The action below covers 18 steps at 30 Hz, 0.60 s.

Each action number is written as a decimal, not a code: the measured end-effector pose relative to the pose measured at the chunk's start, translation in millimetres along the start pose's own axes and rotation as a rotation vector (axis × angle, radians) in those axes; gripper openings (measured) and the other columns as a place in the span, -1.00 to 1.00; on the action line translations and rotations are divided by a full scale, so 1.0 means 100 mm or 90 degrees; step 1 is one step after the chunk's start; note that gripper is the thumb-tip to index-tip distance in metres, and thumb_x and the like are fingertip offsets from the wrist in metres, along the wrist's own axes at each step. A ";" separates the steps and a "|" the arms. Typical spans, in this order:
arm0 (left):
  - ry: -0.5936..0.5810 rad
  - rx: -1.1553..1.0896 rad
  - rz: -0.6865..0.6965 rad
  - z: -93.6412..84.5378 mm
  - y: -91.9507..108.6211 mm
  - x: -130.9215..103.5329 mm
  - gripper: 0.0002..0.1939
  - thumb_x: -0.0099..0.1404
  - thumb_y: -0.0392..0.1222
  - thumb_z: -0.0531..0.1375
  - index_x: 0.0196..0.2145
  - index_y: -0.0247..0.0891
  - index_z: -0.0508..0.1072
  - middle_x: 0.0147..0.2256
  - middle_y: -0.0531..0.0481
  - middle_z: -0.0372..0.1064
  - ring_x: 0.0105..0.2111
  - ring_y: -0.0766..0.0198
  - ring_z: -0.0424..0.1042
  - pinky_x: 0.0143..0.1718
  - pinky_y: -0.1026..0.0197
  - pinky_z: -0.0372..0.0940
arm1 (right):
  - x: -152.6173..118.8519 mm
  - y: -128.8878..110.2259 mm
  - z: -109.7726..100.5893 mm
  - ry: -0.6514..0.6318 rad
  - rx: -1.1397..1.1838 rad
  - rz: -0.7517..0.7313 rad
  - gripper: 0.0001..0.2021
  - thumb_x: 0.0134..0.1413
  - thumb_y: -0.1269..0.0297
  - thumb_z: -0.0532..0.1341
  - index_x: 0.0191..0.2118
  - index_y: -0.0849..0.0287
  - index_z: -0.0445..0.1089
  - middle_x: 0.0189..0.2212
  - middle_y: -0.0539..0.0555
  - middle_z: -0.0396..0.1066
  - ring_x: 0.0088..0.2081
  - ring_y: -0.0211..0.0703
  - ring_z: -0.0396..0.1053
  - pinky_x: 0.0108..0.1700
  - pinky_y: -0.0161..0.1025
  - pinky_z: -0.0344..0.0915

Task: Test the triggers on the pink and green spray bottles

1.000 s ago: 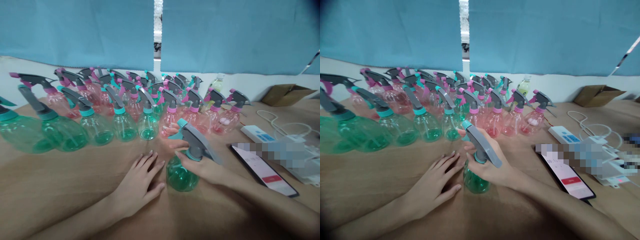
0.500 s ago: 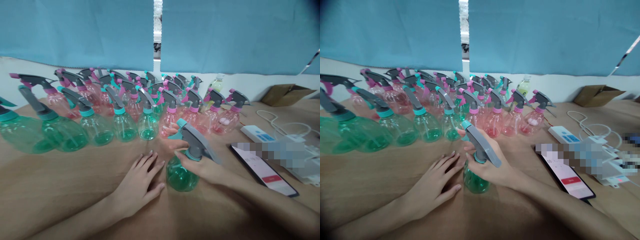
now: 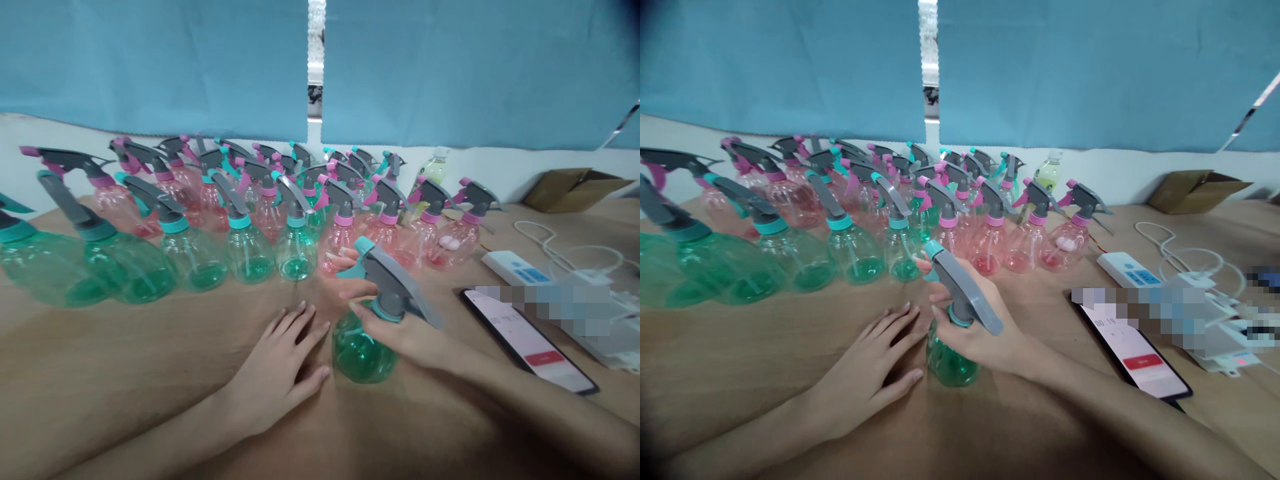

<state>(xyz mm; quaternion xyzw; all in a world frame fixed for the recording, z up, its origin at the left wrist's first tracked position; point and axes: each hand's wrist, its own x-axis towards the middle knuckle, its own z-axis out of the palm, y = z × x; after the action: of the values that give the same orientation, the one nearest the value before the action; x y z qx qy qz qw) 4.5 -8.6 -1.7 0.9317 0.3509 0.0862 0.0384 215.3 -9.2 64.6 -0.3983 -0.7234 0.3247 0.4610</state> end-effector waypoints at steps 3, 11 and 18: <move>-0.001 0.003 -0.002 0.00 0.00 0.00 -0.43 0.36 0.10 -0.02 0.22 -0.24 0.10 0.25 -0.17 -0.07 0.23 0.01 -0.08 0.17 -0.10 -0.08 | 0.00 -0.02 0.00 0.005 -0.007 0.009 -0.66 -0.04 0.41 0.11 -0.07 0.07 0.20 0.02 0.09 0.33 -0.22 -0.18 0.48 -0.17 -0.20 0.48; -0.001 0.003 0.002 -0.01 0.00 -0.01 -0.43 0.36 0.10 -0.02 0.22 -0.23 0.09 0.25 -0.17 -0.08 0.23 0.01 -0.09 0.17 -0.11 -0.08 | -0.01 -0.01 0.00 0.013 -0.024 0.012 -0.58 -0.03 0.39 0.12 0.01 0.05 0.18 -0.05 0.09 0.38 -0.28 -0.16 0.48 -0.27 -0.21 0.49; -0.001 0.002 -0.002 -0.01 0.00 0.00 -0.43 0.36 0.10 -0.02 0.22 -0.22 0.09 0.25 -0.16 -0.07 0.24 0.02 -0.10 0.17 -0.12 -0.07 | -0.01 -0.01 0.00 0.017 -0.064 0.017 -0.62 0.00 0.38 0.10 -0.01 0.03 0.20 -0.11 0.04 0.41 -0.35 -0.23 0.46 -0.23 -0.23 0.48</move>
<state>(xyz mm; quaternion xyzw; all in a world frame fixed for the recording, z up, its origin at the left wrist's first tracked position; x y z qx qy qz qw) 4.2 -8.5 -1.1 0.9314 0.3521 0.0847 0.0371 215.3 -10.7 64.7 -0.4348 -0.7276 0.2884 0.4455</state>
